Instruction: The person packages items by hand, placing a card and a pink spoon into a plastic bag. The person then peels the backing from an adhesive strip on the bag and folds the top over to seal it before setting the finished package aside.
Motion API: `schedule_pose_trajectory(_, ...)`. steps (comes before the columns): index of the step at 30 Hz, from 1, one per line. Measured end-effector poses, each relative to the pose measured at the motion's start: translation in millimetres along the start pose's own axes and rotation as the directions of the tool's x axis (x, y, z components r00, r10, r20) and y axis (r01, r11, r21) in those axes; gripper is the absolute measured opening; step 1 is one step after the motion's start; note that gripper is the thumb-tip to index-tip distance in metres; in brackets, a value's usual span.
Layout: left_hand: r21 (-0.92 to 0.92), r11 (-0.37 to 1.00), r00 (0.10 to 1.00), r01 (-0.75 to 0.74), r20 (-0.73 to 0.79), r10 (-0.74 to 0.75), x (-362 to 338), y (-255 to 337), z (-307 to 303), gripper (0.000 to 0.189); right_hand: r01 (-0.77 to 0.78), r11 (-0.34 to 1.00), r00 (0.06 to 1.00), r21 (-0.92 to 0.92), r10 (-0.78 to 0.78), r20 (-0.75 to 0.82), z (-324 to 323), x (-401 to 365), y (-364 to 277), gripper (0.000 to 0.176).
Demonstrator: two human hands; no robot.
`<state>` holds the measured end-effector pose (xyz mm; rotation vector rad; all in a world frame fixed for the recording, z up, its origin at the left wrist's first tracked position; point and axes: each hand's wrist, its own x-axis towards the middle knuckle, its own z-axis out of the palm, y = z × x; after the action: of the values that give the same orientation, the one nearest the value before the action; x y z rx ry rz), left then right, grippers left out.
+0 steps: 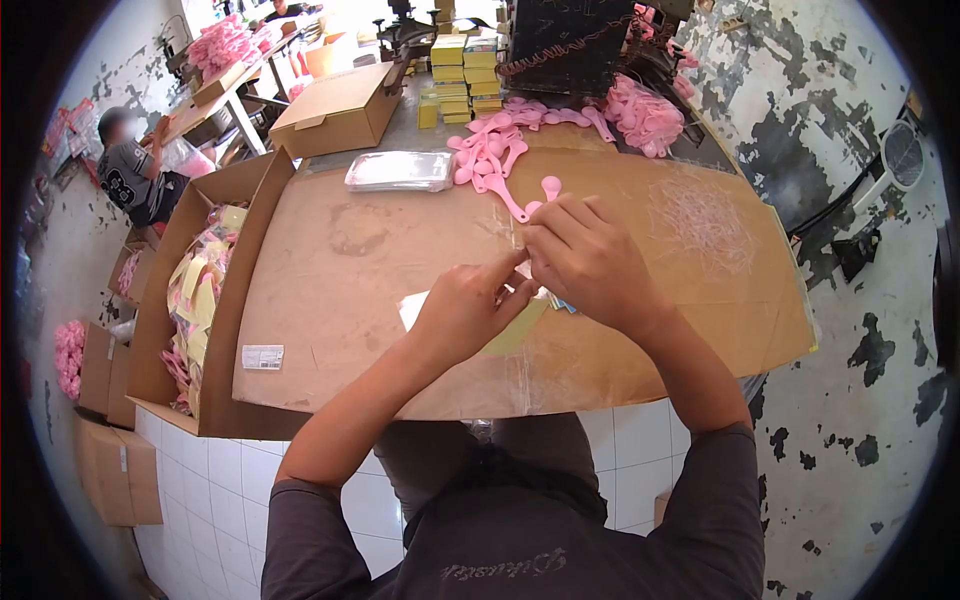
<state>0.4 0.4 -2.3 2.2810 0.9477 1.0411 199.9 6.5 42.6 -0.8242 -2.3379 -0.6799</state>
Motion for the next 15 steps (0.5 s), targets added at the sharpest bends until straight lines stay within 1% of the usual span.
schedule_pose_trajectory(1,0.020,1.000,1.000,-0.005,0.011,0.005,0,0,2,0.038,0.003,1.000,1.000,-0.006,-0.003,0.020,2,-1,4,0.019)
schedule_pose_trajectory(2,0.041,0.999,1.000,-0.010,0.023,0.009,-1,0,4,0.038,-0.039,0.999,0.999,0.012,0.039,0.009,1,-2,6,0.018)
schedule_pose_trajectory(4,-0.014,1.000,0.999,0.023,0.039,-0.022,4,5,-1,0.037,-0.124,0.991,0.992,0.047,0.125,-0.014,0,-2,12,0.016)
schedule_pose_trajectory(5,-0.042,0.998,0.998,0.039,0.046,-0.037,7,6,-3,0.037,-0.213,0.965,0.976,0.153,0.217,-0.010,-2,-4,17,0.014)
schedule_pose_trajectory(7,-0.234,0.960,0.985,0.155,0.108,-0.133,13,-1,-8,0.037,-0.368,0.859,0.923,0.355,0.384,0.028,-11,-17,35,0.011)
schedule_pose_trajectory(8,-0.324,0.921,0.973,0.217,0.144,-0.178,15,-5,-11,0.036,-0.526,0.592,0.830,0.611,0.515,0.216,-16,-28,44,0.010)
schedule_pose_trajectory(9,-0.381,0.888,0.963,0.259,0.169,-0.208,17,-15,-13,0.036,-0.627,0.223,0.713,0.746,0.550,0.435,-24,-44,56,0.011)
schedule_pose_trajectory(11,-0.485,0.806,0.939,0.338,0.225,-0.259,21,-36,-14,0.037,-0.646,-0.107,0.670,0.756,0.396,0.628,-56,-70,92,0.014)
schedule_pose_trajectory(12,-0.556,0.766,0.946,0.323,0.200,-0.254,23,-34,-17,0.038,-0.582,-0.219,0.714,0.783,0.322,0.621,-62,-92,117,0.012)
schedule_pose_trajectory(13,-0.588,0.743,0.947,0.319,0.181,-0.264,22,-38,-14,0.038,-0.517,-0.332,0.757,0.789,0.252,0.602,-62,-113,142,0.013)
schedule_pose_trajectory(14,-0.620,0.720,0.948,0.313,0.161,-0.273,21,-44,-11,0.039,-0.618,-0.172,0.670,0.767,0.396,0.629,-58,-129,164,0.014)
schedule_pose_trajectory(15,-0.650,0.695,0.948,0.305,0.141,-0.284,20,-48,-8,0.039,-0.716,-0.023,0.579,0.697,0.538,0.613,-51,-144,184,0.016)
